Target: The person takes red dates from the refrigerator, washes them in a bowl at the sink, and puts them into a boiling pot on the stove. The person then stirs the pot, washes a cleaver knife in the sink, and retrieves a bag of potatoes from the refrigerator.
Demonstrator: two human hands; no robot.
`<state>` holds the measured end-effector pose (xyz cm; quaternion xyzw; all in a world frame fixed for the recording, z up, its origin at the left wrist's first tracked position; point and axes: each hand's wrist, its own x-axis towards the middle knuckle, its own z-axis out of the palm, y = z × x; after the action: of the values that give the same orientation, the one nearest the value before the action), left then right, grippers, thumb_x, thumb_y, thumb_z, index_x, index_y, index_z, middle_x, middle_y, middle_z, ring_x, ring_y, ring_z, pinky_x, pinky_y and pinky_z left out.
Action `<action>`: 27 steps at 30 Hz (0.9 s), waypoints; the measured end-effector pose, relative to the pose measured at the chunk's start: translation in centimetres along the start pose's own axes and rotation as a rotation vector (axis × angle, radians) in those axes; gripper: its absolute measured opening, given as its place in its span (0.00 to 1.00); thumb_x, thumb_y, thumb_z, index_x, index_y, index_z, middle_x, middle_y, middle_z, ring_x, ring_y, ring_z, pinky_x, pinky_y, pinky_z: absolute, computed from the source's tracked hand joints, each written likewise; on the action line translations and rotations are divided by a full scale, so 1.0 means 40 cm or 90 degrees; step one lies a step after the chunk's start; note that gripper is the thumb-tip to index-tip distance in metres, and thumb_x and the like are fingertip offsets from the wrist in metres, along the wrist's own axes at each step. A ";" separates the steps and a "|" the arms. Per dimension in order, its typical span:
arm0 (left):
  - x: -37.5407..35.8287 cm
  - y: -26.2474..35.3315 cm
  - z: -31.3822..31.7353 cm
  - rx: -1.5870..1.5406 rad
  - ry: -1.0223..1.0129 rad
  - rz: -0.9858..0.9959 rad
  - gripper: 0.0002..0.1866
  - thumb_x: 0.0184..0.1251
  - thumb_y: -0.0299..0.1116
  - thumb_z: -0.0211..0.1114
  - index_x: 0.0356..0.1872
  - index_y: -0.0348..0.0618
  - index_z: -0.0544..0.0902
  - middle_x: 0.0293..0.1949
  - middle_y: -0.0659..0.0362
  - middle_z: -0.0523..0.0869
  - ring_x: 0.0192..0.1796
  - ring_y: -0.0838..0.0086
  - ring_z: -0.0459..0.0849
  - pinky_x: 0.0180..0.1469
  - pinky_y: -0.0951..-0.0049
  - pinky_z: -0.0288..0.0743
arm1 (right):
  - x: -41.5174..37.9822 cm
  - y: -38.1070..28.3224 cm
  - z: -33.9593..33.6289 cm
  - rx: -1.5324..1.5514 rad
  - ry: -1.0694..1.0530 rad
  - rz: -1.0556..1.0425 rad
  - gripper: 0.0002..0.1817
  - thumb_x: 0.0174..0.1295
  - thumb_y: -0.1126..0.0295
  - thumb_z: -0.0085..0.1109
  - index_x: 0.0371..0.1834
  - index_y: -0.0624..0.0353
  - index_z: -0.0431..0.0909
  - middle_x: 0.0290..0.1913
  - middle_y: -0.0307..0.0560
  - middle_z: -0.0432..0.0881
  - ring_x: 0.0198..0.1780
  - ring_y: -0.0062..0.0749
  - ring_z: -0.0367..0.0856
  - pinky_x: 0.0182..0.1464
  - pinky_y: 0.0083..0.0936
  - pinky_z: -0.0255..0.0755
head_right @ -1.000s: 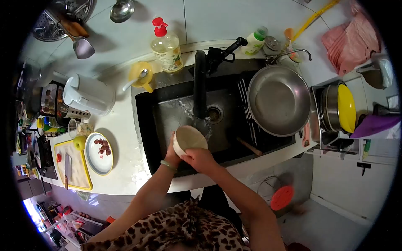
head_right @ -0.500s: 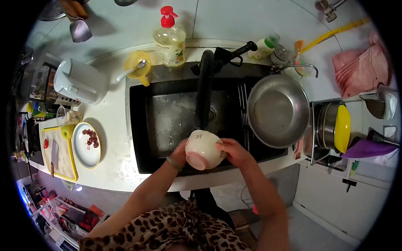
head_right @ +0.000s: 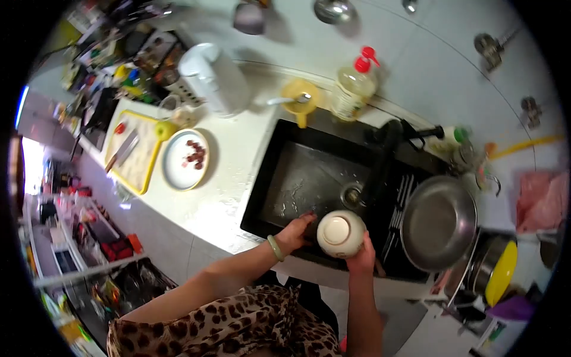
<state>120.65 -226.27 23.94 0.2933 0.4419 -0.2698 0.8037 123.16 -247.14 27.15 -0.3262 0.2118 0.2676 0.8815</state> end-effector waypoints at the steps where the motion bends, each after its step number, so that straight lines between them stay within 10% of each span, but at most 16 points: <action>1: -0.014 0.004 -0.006 -0.004 0.002 0.015 0.37 0.68 0.46 0.60 0.76 0.59 0.54 0.78 0.53 0.47 0.78 0.53 0.41 0.70 0.32 0.41 | 0.005 0.002 0.003 -0.005 -0.041 0.007 0.26 0.77 0.55 0.34 0.67 0.64 0.64 0.67 0.52 0.70 0.67 0.43 0.69 0.69 0.42 0.62; 10: -0.241 0.036 -0.055 0.026 0.015 0.185 0.31 0.73 0.42 0.52 0.75 0.56 0.57 0.76 0.52 0.54 0.79 0.55 0.41 0.73 0.40 0.41 | 0.086 0.042 0.020 -0.029 -0.139 0.103 0.26 0.73 0.56 0.46 0.67 0.60 0.66 0.67 0.48 0.71 0.69 0.41 0.68 0.70 0.45 0.61; 14: -0.330 0.030 -0.099 0.059 0.005 0.245 0.23 0.74 0.43 0.53 0.67 0.52 0.71 0.68 0.53 0.67 0.72 0.64 0.61 0.70 0.54 0.55 | 0.134 0.056 0.179 -0.197 -0.144 0.090 0.25 0.72 0.59 0.48 0.66 0.64 0.67 0.67 0.49 0.71 0.68 0.40 0.68 0.69 0.40 0.61; 15: -0.352 0.026 -0.108 0.055 0.015 0.276 0.17 0.75 0.43 0.53 0.59 0.49 0.76 0.55 0.57 0.79 0.58 0.73 0.76 0.61 0.67 0.68 | 0.129 0.059 0.257 -0.219 -0.125 0.072 0.22 0.72 0.62 0.49 0.63 0.66 0.70 0.62 0.51 0.75 0.66 0.40 0.71 0.69 0.38 0.62; 21: -0.481 -0.009 -0.245 -0.096 -0.080 0.333 0.12 0.76 0.38 0.53 0.44 0.42 0.80 0.35 0.61 0.85 0.36 0.79 0.82 0.42 0.79 0.77 | 0.230 0.187 0.567 -0.777 -0.379 -0.172 0.13 0.63 0.66 0.62 0.43 0.65 0.81 0.34 0.45 0.84 0.35 0.26 0.80 0.40 0.24 0.72; 24: -0.592 -0.040 -0.347 -0.167 -0.078 0.352 0.11 0.76 0.37 0.54 0.38 0.42 0.80 0.33 0.61 0.84 0.34 0.79 0.82 0.40 0.79 0.77 | 0.230 0.300 0.687 -1.260 -0.393 -0.500 0.15 0.62 0.60 0.60 0.29 0.62 0.76 0.28 0.60 0.79 0.32 0.53 0.81 0.36 0.43 0.72; 27: -0.696 -0.083 -0.484 -0.242 -0.067 0.371 0.11 0.76 0.37 0.53 0.38 0.42 0.79 0.32 0.62 0.84 0.33 0.79 0.82 0.38 0.80 0.78 | 0.254 0.406 0.747 -1.391 -0.393 -0.501 0.15 0.63 0.59 0.57 0.29 0.61 0.76 0.33 0.58 0.82 0.37 0.59 0.78 0.39 0.46 0.72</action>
<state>94.77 -209.93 38.87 0.2380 0.3401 0.0428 0.9088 126.99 -212.72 34.94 -0.8659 -0.4612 0.0853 0.1741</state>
